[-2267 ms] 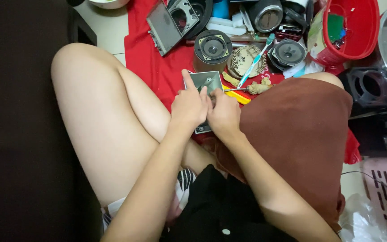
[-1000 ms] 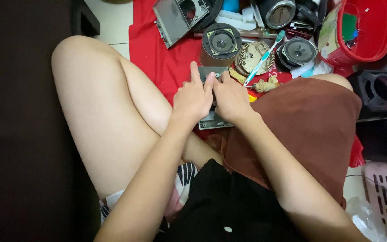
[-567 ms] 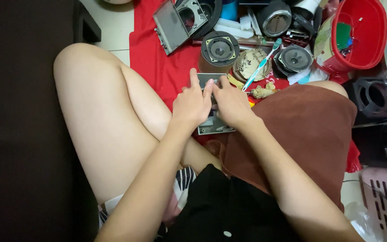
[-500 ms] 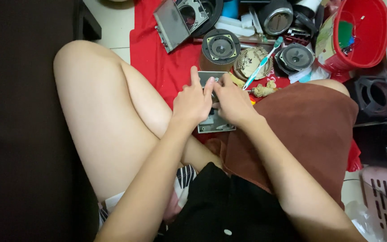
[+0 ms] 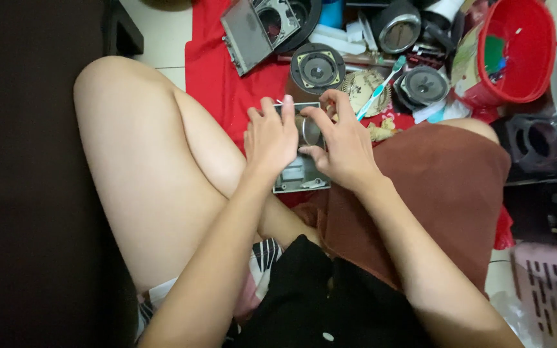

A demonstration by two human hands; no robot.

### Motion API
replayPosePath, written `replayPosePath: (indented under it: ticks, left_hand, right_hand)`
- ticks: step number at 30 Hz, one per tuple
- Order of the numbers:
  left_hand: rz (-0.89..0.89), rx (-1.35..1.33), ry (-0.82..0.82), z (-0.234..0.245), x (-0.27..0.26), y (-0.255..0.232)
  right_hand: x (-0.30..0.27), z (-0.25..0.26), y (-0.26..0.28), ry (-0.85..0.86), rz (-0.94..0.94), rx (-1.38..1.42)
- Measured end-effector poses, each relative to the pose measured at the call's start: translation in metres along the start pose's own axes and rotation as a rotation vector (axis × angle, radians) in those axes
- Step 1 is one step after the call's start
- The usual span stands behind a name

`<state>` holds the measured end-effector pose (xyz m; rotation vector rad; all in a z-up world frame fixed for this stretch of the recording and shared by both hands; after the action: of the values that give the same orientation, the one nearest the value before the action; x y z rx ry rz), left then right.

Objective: The person sits on the floor and cleans a metal electrical outlet box. They pick up the box, dip a toothbrush in a water basin, and repeatedly scrub the interior and socket face of the box, repositioning it to brush different sides.

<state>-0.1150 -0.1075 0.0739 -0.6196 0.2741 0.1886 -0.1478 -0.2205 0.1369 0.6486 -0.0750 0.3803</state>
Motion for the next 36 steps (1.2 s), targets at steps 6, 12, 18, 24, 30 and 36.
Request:
replayPosePath:
  ticks: [6, 12, 18, 24, 30, 36]
  left_hand:
    - [0.095, -0.353, -0.083, 0.009, 0.005, 0.008]
    - [0.182, -0.468, -0.022, 0.004, 0.006, 0.012]
    - [0.147, -0.416, -0.137, -0.014, 0.017, 0.016]
    - [0.068, -0.351, -0.410, -0.020, 0.018, 0.015]
    - [0.061, -0.388, -0.392, -0.013, 0.014, 0.013]
    - [0.068, -0.366, -0.335, -0.011, 0.013, 0.011]
  right_hand:
    - [-0.002, 0.020, -0.003, -0.107, 0.168, 0.170]
    - [0.020, 0.039, -0.015, -0.214, 0.061, 0.255]
    - [0.080, 0.039, -0.025, -0.222, 0.063, 0.130]
    - [0.150, 0.014, -0.018, -0.213, 0.317, -0.118]
    - [0.200, -0.016, -0.022, -0.186, 0.337, -0.361]
    - [0.218, -0.023, -0.037, -0.144, 0.336, -0.467]
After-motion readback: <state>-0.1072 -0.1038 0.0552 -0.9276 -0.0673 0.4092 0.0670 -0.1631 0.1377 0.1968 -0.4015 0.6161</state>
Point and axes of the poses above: each hand's wrist, its own x-axis towards the middle knuckle, its own z-axis out of the back of the hand, y = z × x, the point moved 6 cm from there along x, towards the middle knuckle, and after that the axes turned 12 degrees about x, right-handed, at the moved point
